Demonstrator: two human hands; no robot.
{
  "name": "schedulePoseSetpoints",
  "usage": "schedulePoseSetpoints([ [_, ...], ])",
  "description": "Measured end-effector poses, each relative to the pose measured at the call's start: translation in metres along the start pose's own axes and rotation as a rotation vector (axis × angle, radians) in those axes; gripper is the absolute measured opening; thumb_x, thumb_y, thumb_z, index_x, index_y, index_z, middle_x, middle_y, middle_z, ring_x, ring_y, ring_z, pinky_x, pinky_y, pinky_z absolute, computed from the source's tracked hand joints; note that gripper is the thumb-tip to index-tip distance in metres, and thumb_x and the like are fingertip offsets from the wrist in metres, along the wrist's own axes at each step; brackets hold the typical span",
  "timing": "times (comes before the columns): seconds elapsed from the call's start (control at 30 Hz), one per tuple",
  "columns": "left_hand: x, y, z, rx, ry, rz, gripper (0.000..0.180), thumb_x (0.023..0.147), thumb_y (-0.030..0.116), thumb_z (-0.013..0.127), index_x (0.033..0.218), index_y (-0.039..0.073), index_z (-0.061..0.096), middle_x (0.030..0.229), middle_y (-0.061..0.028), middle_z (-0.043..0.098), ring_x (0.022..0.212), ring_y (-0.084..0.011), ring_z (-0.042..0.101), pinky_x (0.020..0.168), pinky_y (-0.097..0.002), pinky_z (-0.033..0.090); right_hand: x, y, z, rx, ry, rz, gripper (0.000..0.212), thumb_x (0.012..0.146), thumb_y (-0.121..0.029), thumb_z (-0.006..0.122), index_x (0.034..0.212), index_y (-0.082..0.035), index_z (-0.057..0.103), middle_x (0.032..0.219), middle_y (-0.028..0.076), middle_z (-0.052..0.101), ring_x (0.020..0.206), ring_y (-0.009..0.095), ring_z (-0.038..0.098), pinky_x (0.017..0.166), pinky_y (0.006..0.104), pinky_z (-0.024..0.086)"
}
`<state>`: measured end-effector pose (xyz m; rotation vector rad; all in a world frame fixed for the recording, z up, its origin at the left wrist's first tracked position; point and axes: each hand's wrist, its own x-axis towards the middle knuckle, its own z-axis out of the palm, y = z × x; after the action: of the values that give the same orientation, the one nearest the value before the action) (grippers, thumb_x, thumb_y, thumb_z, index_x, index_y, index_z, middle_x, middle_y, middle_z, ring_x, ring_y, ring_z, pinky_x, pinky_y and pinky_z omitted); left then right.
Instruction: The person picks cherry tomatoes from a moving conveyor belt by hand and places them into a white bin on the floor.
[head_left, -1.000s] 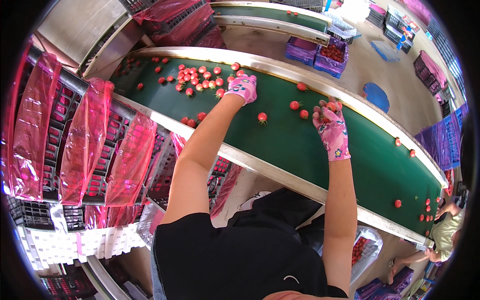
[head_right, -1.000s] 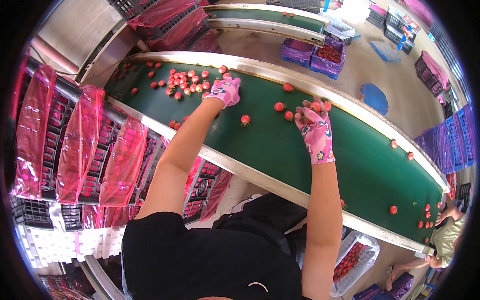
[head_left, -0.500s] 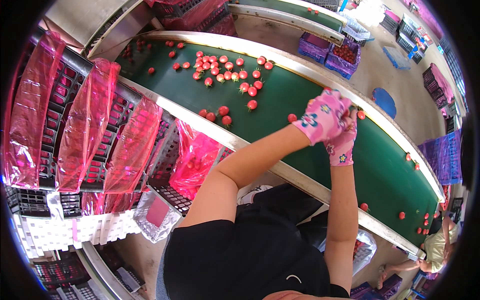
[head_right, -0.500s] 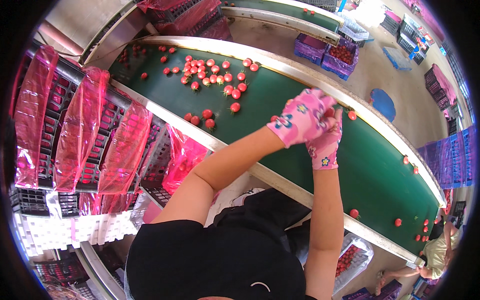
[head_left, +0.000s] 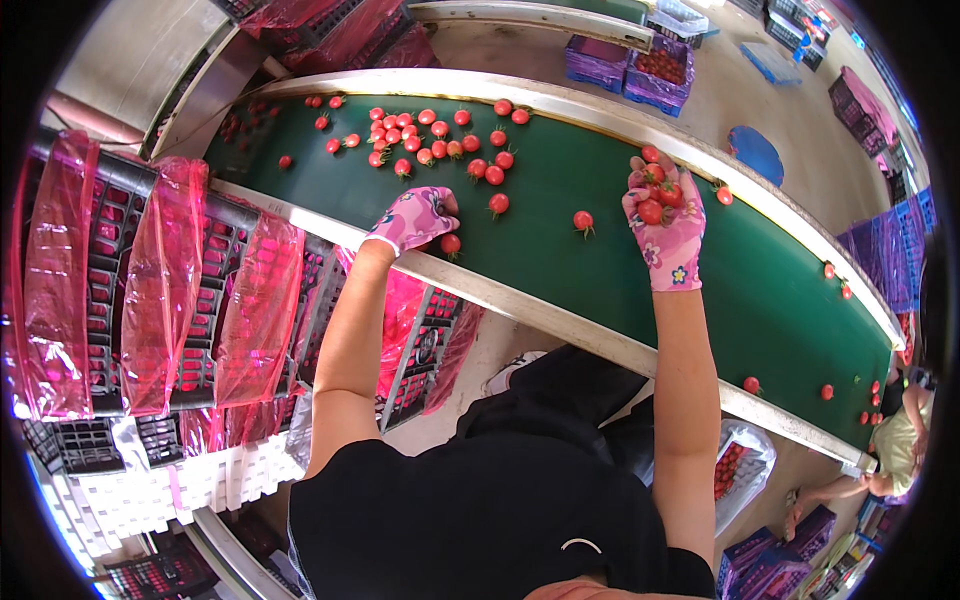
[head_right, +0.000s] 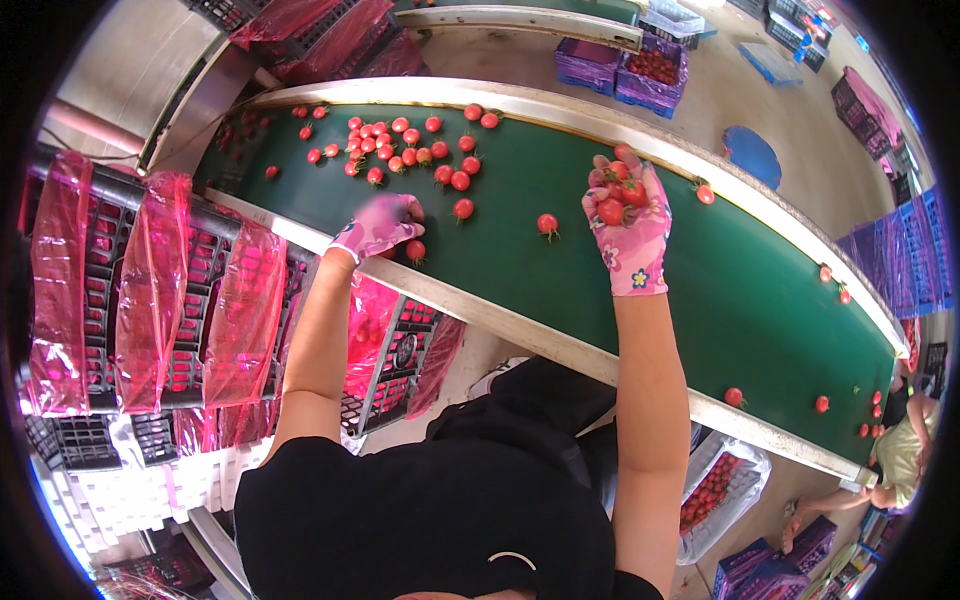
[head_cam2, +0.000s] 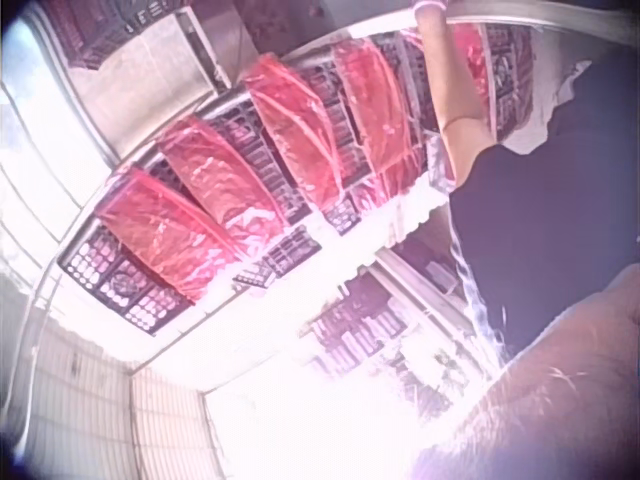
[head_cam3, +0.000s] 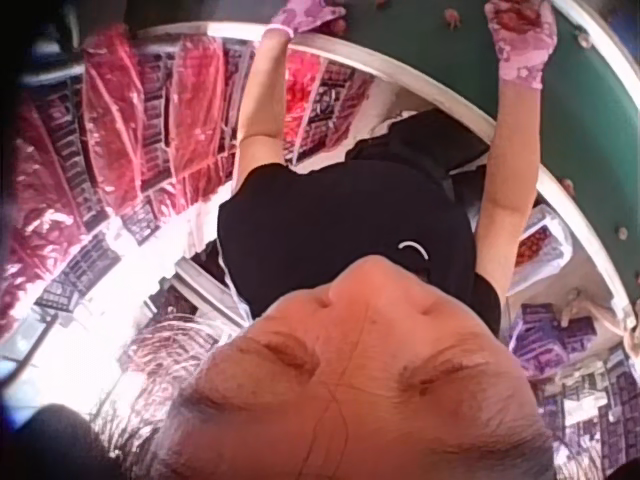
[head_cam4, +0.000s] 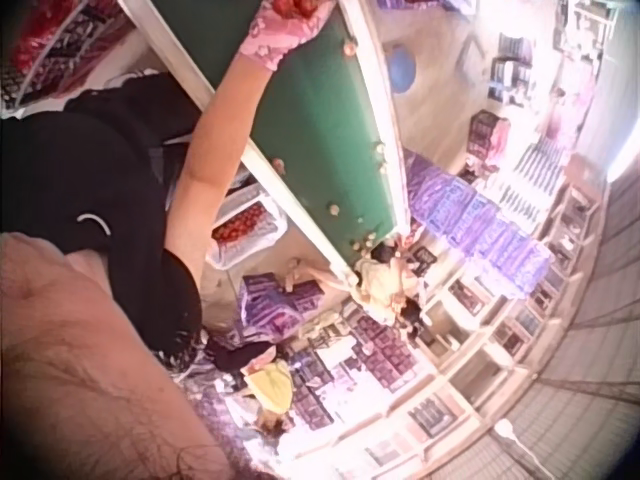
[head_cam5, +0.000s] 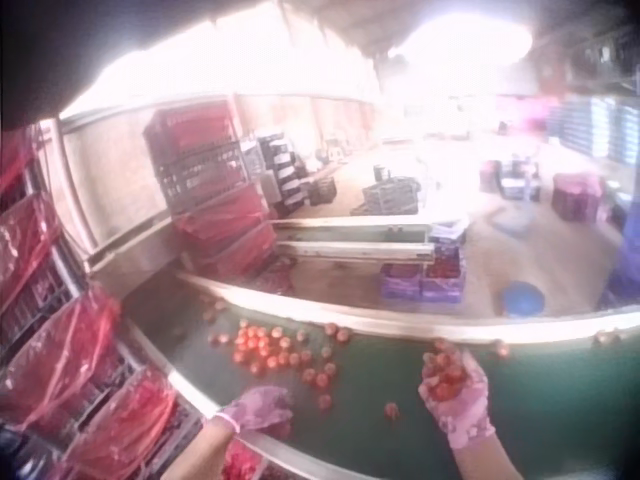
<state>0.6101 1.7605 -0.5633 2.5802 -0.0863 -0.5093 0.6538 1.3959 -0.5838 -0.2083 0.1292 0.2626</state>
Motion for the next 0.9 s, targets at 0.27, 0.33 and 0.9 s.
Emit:
schedulePoseSetpoints([
  [0.27, 0.080, 0.036, 0.020, -0.133, 0.160, 0.136, 0.035, 0.079, 0.008, 0.072, 0.112, 0.002, 0.061, 0.117, -0.0085, 0.062, 0.107, -0.0218, 0.061, 0.089, -0.0352, 0.050, -0.002, -0.003, 0.001, -0.119, 0.090, -0.019, 0.036, 0.099, -0.029, 0.049, 0.126, -0.005, 0.056, 0.124, 0.026, 0.053, 0.094, 0.026, 0.055, 0.070, 0.0315, 0.049],
  [0.33, 0.084, 0.055, 0.029, 0.292, 0.320, 0.247, 0.037, 0.078, 0.018, 0.073, 0.111, 0.005, 0.063, 0.106, -0.0085, 0.065, 0.095, -0.0195, 0.064, 0.083, -0.0340, 0.052, -0.003, -0.004, 0.002, -0.141, 0.111, -0.023, 0.036, 0.099, -0.029, 0.049, 0.126, -0.006, 0.055, 0.125, 0.026, 0.053, 0.093, 0.026, 0.056, 0.070, 0.0314, 0.049],
  [0.9, 0.103, 0.035, -0.066, -0.933, 0.393, 0.241, 0.015, 0.090, 0.019, 0.061, 0.093, 0.005, 0.066, 0.076, -0.0036, 0.063, 0.064, -0.0130, 0.056, 0.055, -0.0255, 0.043, 0.000, -0.007, 0.004, -0.049, 0.118, -0.073, 0.034, 0.098, -0.030, 0.049, 0.121, -0.006, 0.056, 0.114, 0.023, 0.058, 0.088, 0.028, 0.057, 0.066, 0.0332, 0.049],
])
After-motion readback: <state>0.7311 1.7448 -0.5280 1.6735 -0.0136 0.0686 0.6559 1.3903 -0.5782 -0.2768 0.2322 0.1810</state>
